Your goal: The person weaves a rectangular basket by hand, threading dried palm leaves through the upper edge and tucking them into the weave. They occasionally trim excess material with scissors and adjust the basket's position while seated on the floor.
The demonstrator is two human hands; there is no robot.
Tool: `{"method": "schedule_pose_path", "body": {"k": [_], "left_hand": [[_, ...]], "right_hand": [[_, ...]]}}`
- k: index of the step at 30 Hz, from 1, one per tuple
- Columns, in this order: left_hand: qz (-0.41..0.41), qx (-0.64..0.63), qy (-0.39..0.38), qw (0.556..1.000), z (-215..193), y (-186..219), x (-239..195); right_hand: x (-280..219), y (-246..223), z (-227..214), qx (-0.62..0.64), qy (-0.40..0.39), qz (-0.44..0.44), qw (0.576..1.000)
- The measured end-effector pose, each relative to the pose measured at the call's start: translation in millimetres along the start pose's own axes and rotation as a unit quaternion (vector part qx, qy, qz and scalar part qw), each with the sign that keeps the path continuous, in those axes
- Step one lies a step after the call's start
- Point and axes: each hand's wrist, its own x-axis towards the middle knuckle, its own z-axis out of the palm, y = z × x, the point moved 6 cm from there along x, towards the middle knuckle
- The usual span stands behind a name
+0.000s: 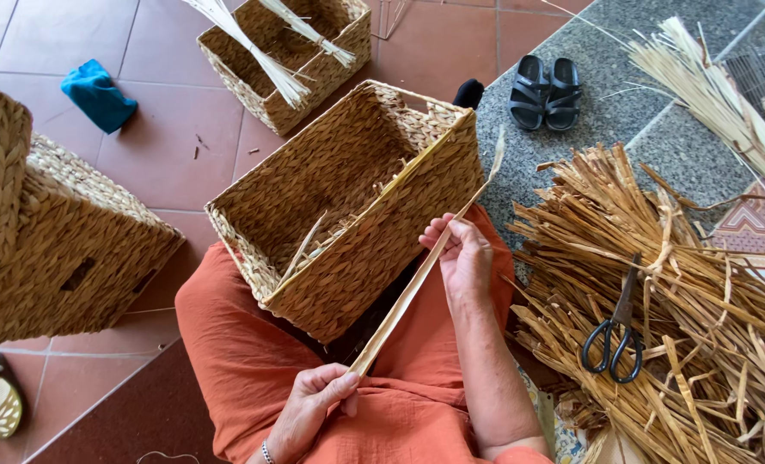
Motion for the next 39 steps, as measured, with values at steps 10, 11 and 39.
{"method": "schedule_pose_path", "body": {"k": [10,11,39], "left_hand": [[-0.02,0.039,0.038,0.998,-22,-38,12],[-0.012,0.042,0.046,0.998,-25,-42,13],[-0.005,0.124,0.13,0.984,-126,-134,61]], "right_hand": [[45,-21,-24,0.009,0.021,-0.065,0.998],[47,-23,-25,-0.003,0.029,-0.075,0.997],[87,-126,-65,0.036,0.09,-0.144,0.985]]}}
